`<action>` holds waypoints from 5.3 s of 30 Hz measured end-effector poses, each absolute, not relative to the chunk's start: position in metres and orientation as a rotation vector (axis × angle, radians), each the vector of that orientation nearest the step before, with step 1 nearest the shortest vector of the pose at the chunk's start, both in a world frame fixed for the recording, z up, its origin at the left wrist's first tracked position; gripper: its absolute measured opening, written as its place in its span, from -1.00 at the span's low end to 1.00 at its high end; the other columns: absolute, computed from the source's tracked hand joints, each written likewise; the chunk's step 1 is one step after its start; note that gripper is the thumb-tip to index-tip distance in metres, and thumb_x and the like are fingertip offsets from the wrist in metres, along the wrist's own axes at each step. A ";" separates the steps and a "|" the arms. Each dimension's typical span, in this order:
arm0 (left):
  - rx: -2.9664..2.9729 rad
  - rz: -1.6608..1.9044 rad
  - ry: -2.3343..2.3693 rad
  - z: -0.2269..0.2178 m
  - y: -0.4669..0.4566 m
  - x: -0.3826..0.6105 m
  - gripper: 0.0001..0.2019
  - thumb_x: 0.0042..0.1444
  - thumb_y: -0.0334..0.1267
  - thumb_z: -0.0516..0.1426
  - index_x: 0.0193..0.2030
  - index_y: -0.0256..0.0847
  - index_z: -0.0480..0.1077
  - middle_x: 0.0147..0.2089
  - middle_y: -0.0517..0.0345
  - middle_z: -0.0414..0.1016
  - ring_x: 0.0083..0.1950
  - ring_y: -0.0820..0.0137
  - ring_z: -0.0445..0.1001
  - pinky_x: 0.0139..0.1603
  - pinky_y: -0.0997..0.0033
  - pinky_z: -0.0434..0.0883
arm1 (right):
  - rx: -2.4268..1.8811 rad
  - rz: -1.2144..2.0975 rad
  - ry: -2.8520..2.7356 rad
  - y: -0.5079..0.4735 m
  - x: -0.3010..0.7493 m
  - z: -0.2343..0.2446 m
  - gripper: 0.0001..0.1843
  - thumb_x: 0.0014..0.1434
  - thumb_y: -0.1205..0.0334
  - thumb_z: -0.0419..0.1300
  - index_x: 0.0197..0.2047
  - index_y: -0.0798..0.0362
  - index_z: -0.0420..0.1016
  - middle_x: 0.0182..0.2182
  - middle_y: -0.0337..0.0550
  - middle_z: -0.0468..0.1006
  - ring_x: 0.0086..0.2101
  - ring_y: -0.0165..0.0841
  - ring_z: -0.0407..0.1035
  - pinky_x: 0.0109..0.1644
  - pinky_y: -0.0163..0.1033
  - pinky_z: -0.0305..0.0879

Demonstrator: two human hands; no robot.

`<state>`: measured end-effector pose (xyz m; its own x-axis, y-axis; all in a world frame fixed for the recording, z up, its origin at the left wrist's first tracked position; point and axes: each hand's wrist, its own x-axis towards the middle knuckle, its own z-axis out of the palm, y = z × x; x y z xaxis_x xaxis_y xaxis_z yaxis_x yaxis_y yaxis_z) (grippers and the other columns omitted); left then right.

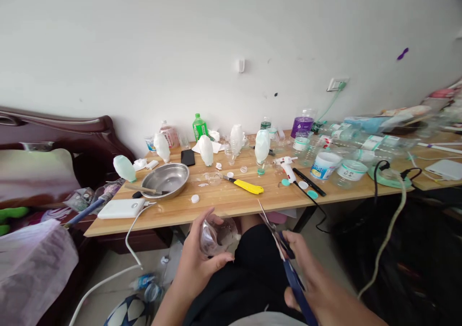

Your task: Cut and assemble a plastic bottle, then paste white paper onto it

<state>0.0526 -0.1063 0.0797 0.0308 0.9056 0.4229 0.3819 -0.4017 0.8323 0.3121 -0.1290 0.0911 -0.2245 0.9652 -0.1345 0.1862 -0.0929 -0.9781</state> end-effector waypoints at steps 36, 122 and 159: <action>2.119 1.508 1.587 0.068 -0.114 0.083 -0.32 -0.02 -0.32 0.37 0.23 -0.07 0.21 0.01 0.03 0.47 -0.16 0.33 0.51 -0.14 0.30 0.51 | -1.651 0.960 -1.945 -0.128 0.290 0.093 -0.94 0.13 0.24 0.17 -0.28 -0.02 0.41 -0.28 -0.13 0.58 -0.30 -0.27 0.45 -0.25 -0.26 0.30; 1.061 0.781 0.528 0.059 -0.107 0.088 -0.20 -0.37 0.10 0.47 -0.06 -0.13 0.17 0.04 -0.05 0.46 -0.27 0.43 0.46 -0.31 0.46 0.31 | -1.684 0.972 -2.270 -0.111 0.332 0.095 -0.63 0.13 -0.11 0.26 -0.40 -0.04 0.25 -0.45 -0.26 0.50 -0.45 -0.34 0.31 -0.39 -0.29 0.05; 1.148 1.078 0.750 0.043 -0.125 0.099 -0.24 -0.34 -0.01 0.50 -0.12 -0.08 0.13 -0.07 0.08 0.56 -0.22 0.35 0.50 -0.24 0.41 0.34 | -1.646 1.066 -2.282 -0.112 0.345 0.088 -0.69 0.20 -0.06 0.22 -0.33 -0.01 0.29 -0.33 -0.20 0.53 -0.34 -0.31 0.38 -0.31 -0.29 0.17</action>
